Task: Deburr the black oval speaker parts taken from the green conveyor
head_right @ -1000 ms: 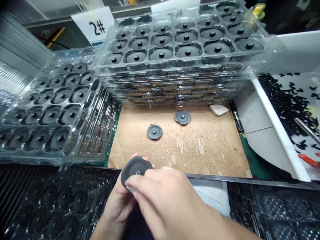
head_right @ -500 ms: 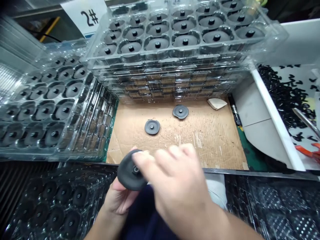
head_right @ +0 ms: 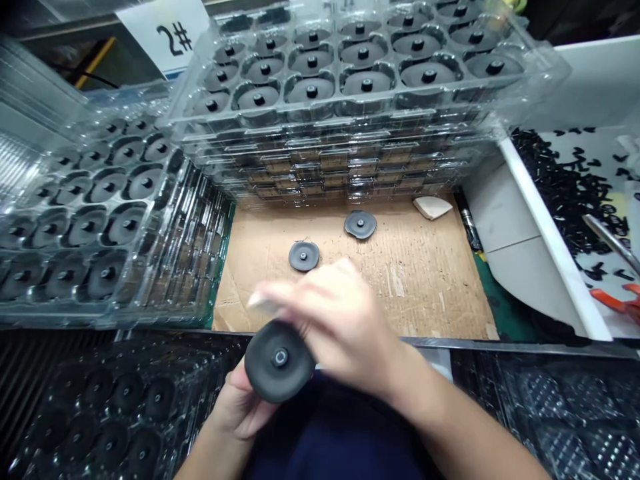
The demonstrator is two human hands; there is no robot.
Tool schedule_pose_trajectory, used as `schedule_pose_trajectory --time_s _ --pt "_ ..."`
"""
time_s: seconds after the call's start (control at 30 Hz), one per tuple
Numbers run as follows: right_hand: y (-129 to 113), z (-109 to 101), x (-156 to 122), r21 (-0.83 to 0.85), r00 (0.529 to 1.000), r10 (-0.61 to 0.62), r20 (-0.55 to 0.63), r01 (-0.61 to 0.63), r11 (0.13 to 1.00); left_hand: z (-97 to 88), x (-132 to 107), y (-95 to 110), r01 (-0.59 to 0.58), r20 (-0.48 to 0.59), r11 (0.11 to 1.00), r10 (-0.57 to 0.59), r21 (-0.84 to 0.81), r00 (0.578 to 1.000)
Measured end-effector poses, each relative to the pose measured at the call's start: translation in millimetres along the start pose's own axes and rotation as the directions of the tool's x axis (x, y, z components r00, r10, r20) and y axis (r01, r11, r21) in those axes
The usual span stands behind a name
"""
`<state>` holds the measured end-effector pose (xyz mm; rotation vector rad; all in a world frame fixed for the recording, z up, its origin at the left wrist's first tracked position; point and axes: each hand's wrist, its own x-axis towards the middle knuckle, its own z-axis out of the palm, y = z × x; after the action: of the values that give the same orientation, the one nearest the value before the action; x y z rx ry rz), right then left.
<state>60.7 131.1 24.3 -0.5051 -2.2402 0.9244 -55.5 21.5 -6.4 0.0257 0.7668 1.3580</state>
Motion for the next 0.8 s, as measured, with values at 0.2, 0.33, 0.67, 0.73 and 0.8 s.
schedule_pose_trajectory --time_s 0.2,0.33,0.67,0.73,0.8 --pt "49.0 7.7 -33.6 -0.008 0.835 0.543 -0.086 -0.546 0.838 -4.9 1.1 4.5 0.041 0.164 0.984 -0.012 -0.176 0.986" --pt "63.7 24.3 -62.3 -0.035 0.828 0.558 0.058 -0.557 0.830 -9.5 4.9 7.9 0.056 0.126 0.968 -0.026 -0.244 0.992" --pt "52.4 42.7 -75.1 -0.015 0.835 0.525 0.162 -0.530 0.848 -13.6 8.0 10.8 -0.024 -0.093 0.953 -0.004 -0.301 0.996" --pt "53.2 34.3 -70.3 -0.004 0.835 0.535 0.132 -0.539 0.842 -13.0 8.4 9.7 -0.030 -0.125 0.956 -0.007 -0.293 0.992" --pt "48.1 23.9 -60.5 0.006 0.829 0.553 0.085 -0.555 0.832 -11.7 9.4 7.9 -0.032 -0.144 0.963 -0.007 -0.269 0.989"
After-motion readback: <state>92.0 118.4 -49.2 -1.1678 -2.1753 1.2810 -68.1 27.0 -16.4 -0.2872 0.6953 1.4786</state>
